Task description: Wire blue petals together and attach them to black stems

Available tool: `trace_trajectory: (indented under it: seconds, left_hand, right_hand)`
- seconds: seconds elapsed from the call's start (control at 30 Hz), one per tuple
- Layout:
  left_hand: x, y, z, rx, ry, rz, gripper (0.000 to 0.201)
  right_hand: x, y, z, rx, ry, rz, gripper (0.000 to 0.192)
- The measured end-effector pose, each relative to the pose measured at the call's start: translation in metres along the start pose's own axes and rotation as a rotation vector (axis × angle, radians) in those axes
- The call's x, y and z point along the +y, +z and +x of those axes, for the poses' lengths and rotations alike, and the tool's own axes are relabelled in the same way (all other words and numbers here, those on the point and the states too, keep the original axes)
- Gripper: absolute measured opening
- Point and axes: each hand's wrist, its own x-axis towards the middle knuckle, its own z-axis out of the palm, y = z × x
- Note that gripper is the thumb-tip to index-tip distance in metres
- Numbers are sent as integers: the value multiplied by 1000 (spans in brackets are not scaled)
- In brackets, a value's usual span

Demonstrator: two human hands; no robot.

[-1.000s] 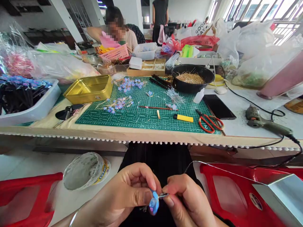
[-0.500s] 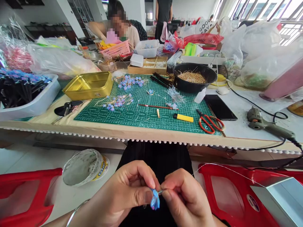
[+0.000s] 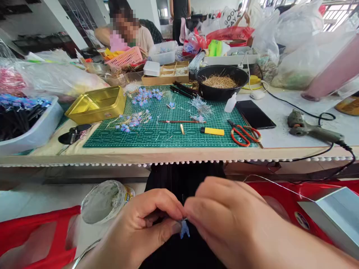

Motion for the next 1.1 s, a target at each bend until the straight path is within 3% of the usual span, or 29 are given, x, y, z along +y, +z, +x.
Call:
trace_trajectory:
  seconds: [0.07,0.17,0.27,0.37,0.47,0.63,0.73,0.93,1.03,1.1]
  left_hand:
    - [0,0,-2,-5,24,-13,3]
    - [-7,-1,-2,12,10,-259,6]
    - [-17,-2,1,91,45,-431,8]
    - [-22,0,4,183,174,-325,8]
    - [-19,2,6,239,358,-4,14]
    - [-15,1,2,182,551,388,25]
    - [-9,-7,1,15,580,475,19]
    - [18,-30,12,-343,495,727,23]
    - [29,-33,19,-527,534,833,20]
    - [32,-32,21,-566,571,864,14]
  right_hand:
    - [5,4,14,-121,82,118,22]
    - [13,24,20,-215,402,572,18]
    - [14,50,12,-107,660,1137,22]
    - [10,68,8,77,717,1445,29]
    - [7,75,9,170,685,1489,28]
    - [17,71,6,87,602,1361,26]
    - [23,63,2,-15,589,1352,21]
    - [21,47,5,-426,550,1296,25]
    - [20,46,7,-502,542,1266,29]
    - [21,45,8,-532,534,1264,26]
